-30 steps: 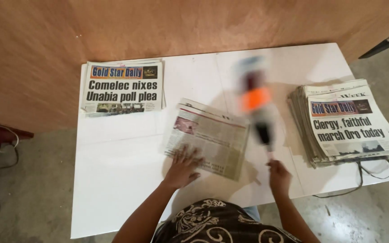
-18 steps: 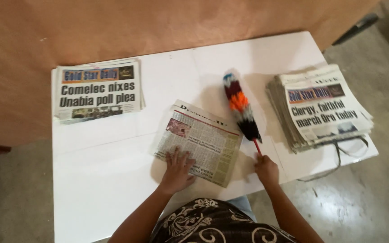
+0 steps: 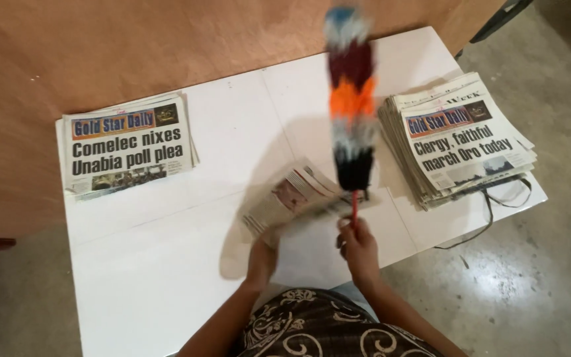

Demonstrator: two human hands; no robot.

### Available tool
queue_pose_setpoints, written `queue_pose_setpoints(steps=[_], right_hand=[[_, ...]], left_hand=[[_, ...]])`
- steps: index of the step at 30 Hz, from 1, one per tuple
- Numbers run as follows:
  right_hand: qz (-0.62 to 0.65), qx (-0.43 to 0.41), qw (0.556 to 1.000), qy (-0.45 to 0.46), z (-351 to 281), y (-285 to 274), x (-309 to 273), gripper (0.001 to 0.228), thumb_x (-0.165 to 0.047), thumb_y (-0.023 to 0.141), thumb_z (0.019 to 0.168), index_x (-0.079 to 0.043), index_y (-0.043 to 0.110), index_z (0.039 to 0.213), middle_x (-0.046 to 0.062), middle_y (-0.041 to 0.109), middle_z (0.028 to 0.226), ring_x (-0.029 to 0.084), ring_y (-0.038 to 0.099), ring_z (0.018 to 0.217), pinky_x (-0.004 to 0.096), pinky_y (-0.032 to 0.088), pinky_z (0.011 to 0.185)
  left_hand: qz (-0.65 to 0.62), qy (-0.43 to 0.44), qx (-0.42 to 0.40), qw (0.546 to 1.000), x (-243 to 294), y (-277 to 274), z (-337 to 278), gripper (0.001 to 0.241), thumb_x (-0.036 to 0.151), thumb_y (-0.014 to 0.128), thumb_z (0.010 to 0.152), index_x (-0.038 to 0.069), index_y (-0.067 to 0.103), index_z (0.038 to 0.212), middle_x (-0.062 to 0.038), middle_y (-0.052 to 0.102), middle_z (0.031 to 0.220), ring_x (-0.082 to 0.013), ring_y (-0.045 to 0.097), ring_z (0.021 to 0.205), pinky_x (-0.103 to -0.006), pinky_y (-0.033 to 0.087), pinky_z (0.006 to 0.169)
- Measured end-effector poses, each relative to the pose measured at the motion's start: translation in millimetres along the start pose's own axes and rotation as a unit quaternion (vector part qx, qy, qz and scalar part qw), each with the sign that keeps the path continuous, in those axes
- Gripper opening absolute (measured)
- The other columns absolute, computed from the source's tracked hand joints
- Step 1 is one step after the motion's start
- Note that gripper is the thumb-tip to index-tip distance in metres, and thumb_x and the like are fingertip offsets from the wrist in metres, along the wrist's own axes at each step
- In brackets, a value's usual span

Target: Dusting and organizing various newspapers on a table using a feather duster.

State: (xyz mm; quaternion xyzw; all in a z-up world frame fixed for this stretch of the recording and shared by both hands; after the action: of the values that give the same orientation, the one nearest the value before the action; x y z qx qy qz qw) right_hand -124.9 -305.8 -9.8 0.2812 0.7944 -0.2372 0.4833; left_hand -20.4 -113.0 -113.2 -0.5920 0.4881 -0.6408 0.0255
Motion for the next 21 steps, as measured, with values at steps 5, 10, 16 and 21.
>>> queue_pose_setpoints(steps=[5,10,16,21], right_hand=[[0.021,-0.041,0.987,-0.155,-4.1,23.5,-53.3,0.034,-0.024,0.036,0.114,-0.006,0.058,0.096,0.003,0.041,0.055,0.014,0.036,0.047,0.027,0.035,0.047],[-0.123,-0.13,0.955,-0.237,26.2,57.2,-1.0,0.034,-0.032,0.035,0.112,-0.011,0.059,0.099,0.009,0.059,0.071,0.022,0.053,0.061,0.035,0.045,0.058],[-0.615,-0.212,0.697,-0.304,88.1,58.9,82.4,0.022,-0.041,0.044,0.103,-0.023,0.057,0.105,0.007,0.069,0.089,0.032,0.072,0.082,0.048,0.058,0.073],[-0.642,-0.138,0.732,-0.183,141.3,-8.6,93.1,0.037,-0.042,0.029,0.109,-0.016,0.055,0.111,0.011,0.074,0.089,0.033,0.071,0.069,0.05,0.055,0.065]], left_hand=[[-0.684,-0.172,0.22,0.674,29.8,-98.6,-1.7,0.046,0.019,0.058,0.102,0.002,0.052,0.144,-0.021,0.062,0.138,-0.0377,0.058,0.129,-0.0549,0.049,0.111],[-0.794,-0.149,0.248,0.534,5.2,-96.9,-11.5,0.046,0.03,0.057,0.101,0.005,0.056,0.141,-0.023,0.064,0.134,-0.0396,0.064,0.121,-0.057,0.052,0.107],[-0.438,-0.231,0.241,0.835,-59.2,-20.0,-67.9,0.072,0.039,0.05,0.103,-0.014,0.027,0.146,-0.044,0.052,0.129,-0.0569,0.059,0.114,-0.0662,0.047,0.101],[-0.664,-0.331,0.161,0.65,-41.7,-8.5,-128.0,0.061,0.042,0.034,0.103,-0.006,0.042,0.139,-0.037,0.062,0.128,-0.0516,0.068,0.108,-0.0573,0.064,0.084]])
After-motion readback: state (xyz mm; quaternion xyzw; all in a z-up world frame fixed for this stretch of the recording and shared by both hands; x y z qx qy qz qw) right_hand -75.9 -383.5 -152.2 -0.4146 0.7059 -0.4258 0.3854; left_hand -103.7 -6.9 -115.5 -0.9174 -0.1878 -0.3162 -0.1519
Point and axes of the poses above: each hand's wrist, its own z-axis towards the middle knuckle, its own y-axis out of the palm, x = y × z, the point moved 7 cm from there along z, towards the middle knuckle
